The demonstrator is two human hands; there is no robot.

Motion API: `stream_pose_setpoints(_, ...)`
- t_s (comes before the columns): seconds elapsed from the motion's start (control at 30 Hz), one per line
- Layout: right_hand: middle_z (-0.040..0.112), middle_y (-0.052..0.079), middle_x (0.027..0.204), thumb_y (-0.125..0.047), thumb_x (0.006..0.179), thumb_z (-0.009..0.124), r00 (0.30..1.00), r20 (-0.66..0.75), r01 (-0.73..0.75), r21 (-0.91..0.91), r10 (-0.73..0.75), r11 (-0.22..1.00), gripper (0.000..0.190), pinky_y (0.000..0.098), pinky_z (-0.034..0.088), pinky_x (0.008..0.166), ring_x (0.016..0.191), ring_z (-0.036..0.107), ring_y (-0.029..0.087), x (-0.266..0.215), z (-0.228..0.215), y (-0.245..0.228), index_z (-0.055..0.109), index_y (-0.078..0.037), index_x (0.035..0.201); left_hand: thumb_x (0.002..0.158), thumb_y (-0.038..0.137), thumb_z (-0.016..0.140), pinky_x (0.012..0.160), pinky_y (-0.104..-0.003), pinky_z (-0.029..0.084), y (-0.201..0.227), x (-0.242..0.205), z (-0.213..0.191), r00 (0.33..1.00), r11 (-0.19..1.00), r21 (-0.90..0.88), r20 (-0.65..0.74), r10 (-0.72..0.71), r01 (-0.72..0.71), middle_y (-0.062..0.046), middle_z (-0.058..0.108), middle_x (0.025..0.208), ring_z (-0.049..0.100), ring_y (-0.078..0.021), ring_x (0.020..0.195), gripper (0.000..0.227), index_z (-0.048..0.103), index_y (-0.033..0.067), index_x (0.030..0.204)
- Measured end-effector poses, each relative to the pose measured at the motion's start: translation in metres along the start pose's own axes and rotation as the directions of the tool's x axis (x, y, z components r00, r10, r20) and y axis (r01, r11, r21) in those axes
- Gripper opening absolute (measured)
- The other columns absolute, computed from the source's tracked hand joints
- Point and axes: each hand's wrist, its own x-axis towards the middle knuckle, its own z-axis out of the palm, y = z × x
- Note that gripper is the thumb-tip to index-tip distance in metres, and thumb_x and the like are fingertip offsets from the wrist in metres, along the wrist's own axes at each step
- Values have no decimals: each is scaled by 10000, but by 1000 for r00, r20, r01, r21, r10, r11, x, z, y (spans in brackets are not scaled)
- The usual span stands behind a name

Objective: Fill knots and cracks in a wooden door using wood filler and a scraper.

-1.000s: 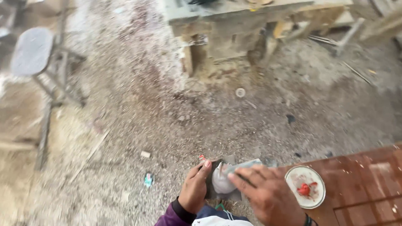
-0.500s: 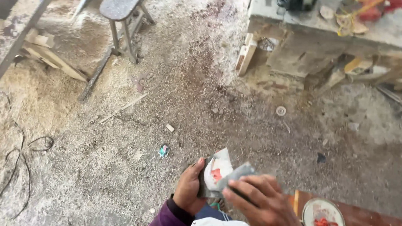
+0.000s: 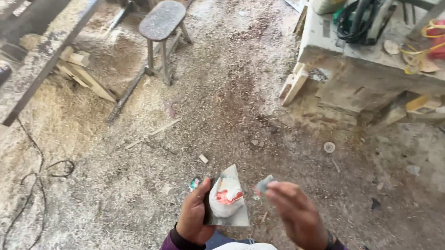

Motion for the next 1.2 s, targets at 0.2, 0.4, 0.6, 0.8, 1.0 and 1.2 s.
stream_pose_setpoints(0.2,630,167,1383,-78,997,509,721,52,-491,742,691,457,344,420,595,957,1170,682,271,62,53,-14,592,-31,1328,1119,392,347,1014,-484,573,49,-12,39,563,308,573,342,752,-759,-258,678,1299,702,-396,1148,579,532,-68,1417)
stream_pose_setpoints(0.4,685,174,1270,-166,967,496,462,615,-332,788,639,-518,454,453,572,947,1107,689,300,125,94,-50,567,4,1382,1177,419,278,960,-487,644,88,-5,40,111,-622,409,881,460,-668,-250,662,1302,740,-409,1150,531,474,22,1470)
stream_pose_setpoints(0.6,690,166,1234,-145,952,503,384,755,-442,656,531,-612,427,472,563,941,1080,690,294,171,89,-35,578,-47,1361,1192,399,273,947,-489,658,109,5,33,164,-765,402,913,373,-503,-248,658,1322,741,-415,1155,497,470,36,1469)
stream_pose_setpoints(0.8,723,181,1197,-159,940,516,409,830,-548,556,379,-625,450,459,568,938,1043,718,299,213,71,4,592,5,1351,1178,413,329,938,-467,645,117,22,43,244,-845,404,910,334,-351,-271,648,1325,737,-406,1143,532,508,-24,1422)
stream_pose_setpoints(1.0,737,162,1164,-162,952,541,442,774,-615,629,454,-475,449,470,561,919,1010,719,282,251,45,44,590,-4,1369,1164,397,357,857,-410,651,116,49,36,283,-890,396,901,330,-224,-232,709,1223,762,-319,1048,521,588,-31,1351)
stream_pose_setpoints(1.2,714,123,1205,-165,967,548,616,702,-564,710,357,-422,472,449,561,945,1062,704,244,287,37,101,539,-4,1411,1032,465,402,603,-356,630,105,71,54,526,541,663,-253,812,-517,-106,766,932,722,-219,743,525,717,55,1122)
